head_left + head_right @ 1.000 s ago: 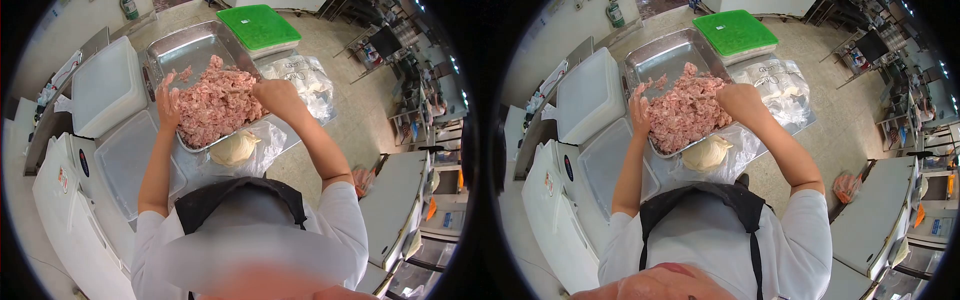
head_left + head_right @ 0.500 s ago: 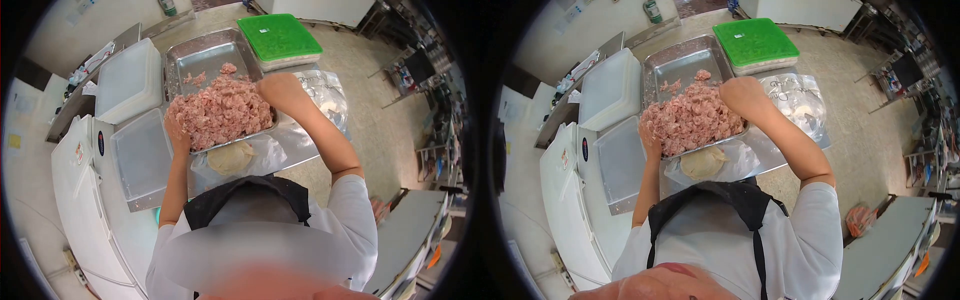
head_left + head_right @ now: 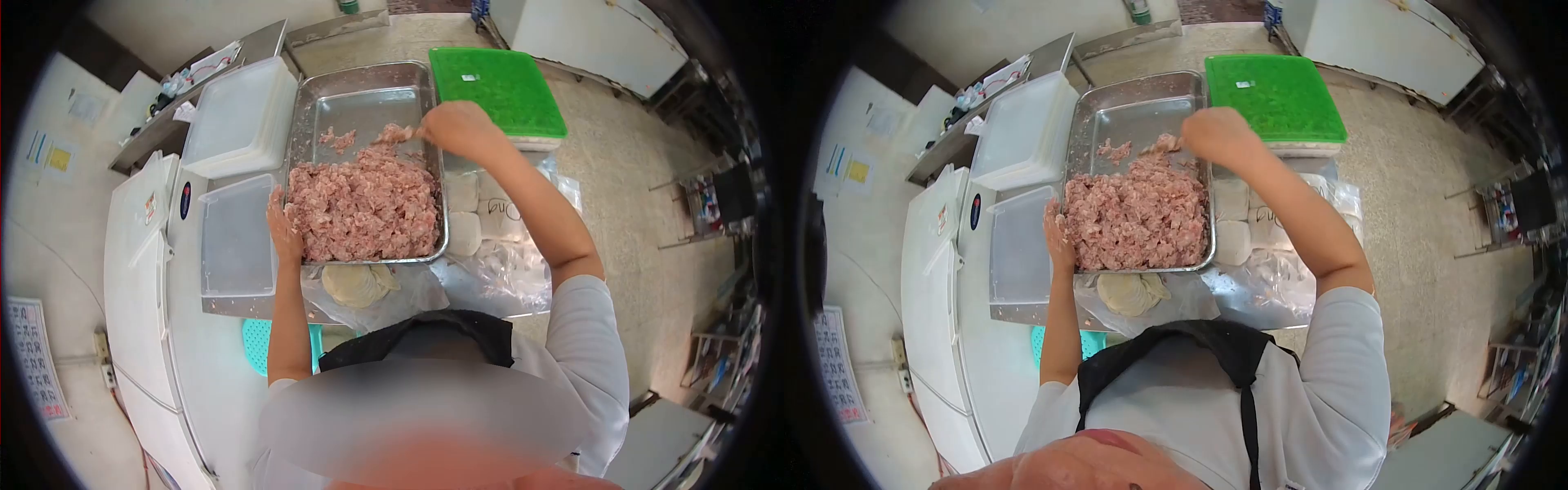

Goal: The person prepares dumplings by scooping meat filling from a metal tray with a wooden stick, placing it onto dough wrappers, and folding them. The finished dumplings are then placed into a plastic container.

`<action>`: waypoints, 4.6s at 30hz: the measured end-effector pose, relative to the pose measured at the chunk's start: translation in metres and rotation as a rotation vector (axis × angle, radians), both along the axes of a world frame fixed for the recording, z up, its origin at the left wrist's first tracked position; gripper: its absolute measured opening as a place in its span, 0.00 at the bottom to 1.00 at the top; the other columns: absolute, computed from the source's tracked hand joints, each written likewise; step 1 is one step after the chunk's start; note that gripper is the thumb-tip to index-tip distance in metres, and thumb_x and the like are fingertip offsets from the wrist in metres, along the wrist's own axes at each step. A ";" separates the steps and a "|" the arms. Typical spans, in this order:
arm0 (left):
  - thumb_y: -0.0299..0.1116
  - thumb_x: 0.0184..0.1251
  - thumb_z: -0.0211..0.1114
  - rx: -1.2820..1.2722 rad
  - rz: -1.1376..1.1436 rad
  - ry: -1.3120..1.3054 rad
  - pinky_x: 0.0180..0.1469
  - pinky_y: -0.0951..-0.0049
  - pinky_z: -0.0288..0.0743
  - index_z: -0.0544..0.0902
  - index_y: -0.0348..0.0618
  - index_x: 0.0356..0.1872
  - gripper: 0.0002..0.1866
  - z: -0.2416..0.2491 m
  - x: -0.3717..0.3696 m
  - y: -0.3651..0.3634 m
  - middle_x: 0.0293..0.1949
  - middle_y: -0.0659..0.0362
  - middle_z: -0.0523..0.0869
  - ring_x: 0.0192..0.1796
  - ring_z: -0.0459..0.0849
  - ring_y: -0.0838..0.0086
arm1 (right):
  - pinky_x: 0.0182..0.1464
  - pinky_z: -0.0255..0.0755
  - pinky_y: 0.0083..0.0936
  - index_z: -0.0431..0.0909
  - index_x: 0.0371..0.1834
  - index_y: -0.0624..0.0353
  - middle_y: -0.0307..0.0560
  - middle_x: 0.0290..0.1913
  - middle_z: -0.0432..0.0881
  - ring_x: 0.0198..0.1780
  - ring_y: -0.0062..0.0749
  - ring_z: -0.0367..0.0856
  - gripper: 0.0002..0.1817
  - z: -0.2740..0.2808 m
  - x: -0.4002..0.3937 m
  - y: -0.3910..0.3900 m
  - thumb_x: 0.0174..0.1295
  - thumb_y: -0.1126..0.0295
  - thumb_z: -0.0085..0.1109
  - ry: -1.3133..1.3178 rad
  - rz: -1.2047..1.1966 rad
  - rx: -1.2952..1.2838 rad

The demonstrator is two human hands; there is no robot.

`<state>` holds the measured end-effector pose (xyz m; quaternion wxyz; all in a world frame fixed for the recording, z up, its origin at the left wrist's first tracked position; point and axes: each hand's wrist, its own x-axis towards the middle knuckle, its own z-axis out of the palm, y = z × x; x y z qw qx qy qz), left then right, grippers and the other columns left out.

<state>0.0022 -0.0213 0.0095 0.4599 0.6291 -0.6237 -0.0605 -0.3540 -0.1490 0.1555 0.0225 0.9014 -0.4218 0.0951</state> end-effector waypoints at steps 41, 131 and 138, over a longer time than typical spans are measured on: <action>0.61 0.72 0.42 -0.023 0.023 0.268 0.63 0.61 0.65 0.67 0.35 0.66 0.38 0.017 -0.001 0.002 0.57 0.47 0.75 0.59 0.74 0.59 | 0.36 0.79 0.41 0.85 0.27 0.62 0.58 0.32 0.85 0.37 0.50 0.86 0.10 -0.107 0.080 -0.093 0.54 0.69 0.55 -0.023 0.069 0.303; 0.65 0.71 0.36 -0.121 -0.057 0.308 0.70 0.56 0.56 0.67 0.32 0.65 0.42 0.007 0.012 0.012 0.61 0.45 0.73 0.66 0.68 0.56 | 0.30 0.78 0.39 0.83 0.20 0.58 0.53 0.25 0.83 0.30 0.45 0.85 0.10 -0.058 0.075 -0.002 0.53 0.69 0.55 0.258 0.126 0.066; 0.65 0.71 0.38 -0.135 -0.091 0.325 0.68 0.56 0.57 0.67 0.33 0.65 0.42 0.010 0.006 0.012 0.61 0.45 0.73 0.65 0.70 0.55 | 0.31 0.78 0.39 0.84 0.19 0.55 0.51 0.25 0.84 0.30 0.44 0.85 0.08 -0.036 0.028 -0.015 0.51 0.70 0.57 0.361 -0.155 -0.056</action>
